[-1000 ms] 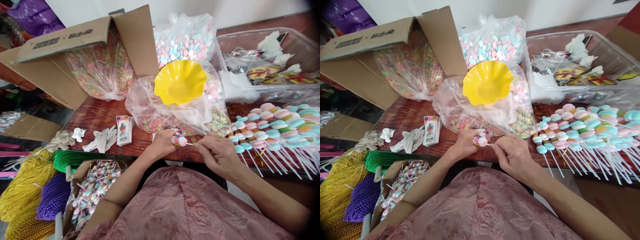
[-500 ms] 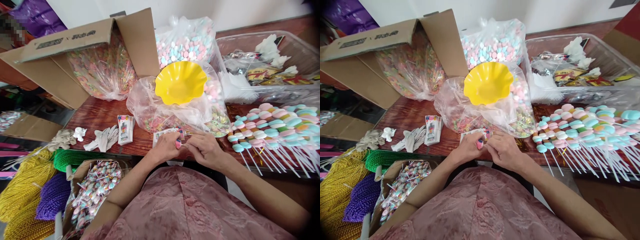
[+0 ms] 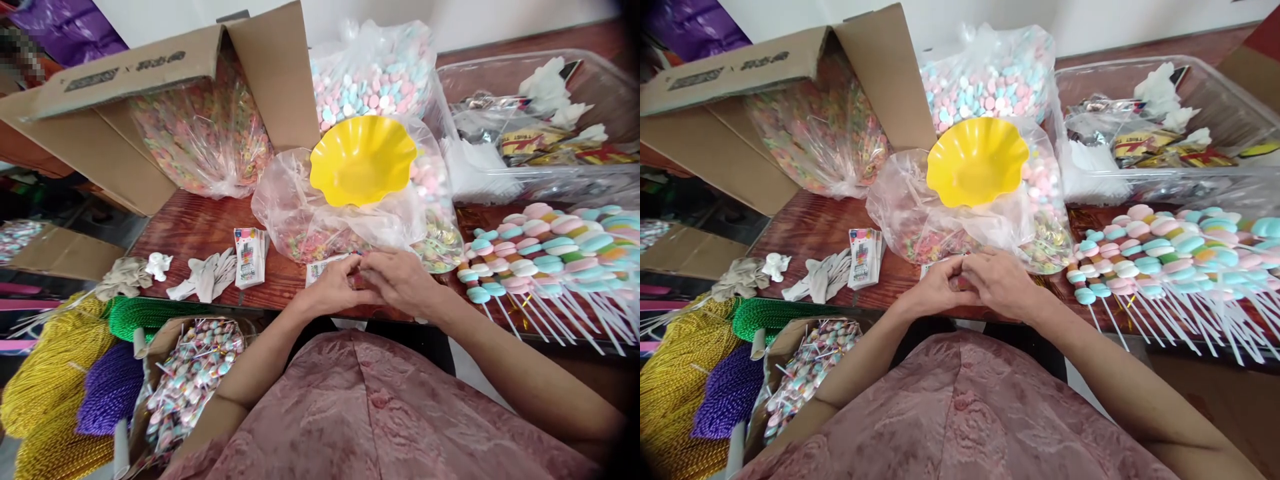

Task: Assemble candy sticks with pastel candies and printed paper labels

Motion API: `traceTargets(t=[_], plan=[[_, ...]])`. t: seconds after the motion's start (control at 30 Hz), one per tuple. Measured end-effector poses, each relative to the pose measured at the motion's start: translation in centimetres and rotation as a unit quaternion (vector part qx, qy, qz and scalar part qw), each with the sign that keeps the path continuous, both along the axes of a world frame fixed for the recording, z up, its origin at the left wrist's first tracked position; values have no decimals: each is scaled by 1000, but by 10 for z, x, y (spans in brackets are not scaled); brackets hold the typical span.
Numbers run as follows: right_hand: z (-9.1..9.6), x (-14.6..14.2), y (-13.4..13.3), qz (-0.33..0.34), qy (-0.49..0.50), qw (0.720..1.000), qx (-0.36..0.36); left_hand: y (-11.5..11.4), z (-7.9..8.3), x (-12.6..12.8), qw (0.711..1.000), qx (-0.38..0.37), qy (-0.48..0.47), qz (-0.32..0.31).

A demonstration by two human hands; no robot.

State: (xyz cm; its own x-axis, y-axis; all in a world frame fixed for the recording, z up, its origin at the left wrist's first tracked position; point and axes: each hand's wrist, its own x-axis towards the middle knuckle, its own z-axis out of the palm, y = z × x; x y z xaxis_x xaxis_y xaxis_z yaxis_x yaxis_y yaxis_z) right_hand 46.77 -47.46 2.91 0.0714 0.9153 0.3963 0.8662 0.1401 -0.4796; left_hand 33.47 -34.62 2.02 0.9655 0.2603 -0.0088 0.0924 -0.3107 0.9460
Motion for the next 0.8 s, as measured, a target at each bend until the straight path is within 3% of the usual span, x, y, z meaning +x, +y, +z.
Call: traceTargets(t=[0.1,0.17,0.37,0.5,0.63,0.8], plan=[[13,8,-9,-24,153,988,21,14,14,-7,984,-143,95,-36],[18,9,-11,-21,190,981,34,17,16,-8,972,-194,131,-31],[0,-1,5,-38,249,965,71,-4,-1,1,929,-354,40,100],[-9,-10,9,-55,196,973,106,-12,-7,3,904,-398,1,155],[-10,-24,3,-76,282,947,137,-10,-7,2,883,-422,-69,191],[-19,-34,-1,-94,261,953,118,-18,-7,4,884,-406,-95,211]])
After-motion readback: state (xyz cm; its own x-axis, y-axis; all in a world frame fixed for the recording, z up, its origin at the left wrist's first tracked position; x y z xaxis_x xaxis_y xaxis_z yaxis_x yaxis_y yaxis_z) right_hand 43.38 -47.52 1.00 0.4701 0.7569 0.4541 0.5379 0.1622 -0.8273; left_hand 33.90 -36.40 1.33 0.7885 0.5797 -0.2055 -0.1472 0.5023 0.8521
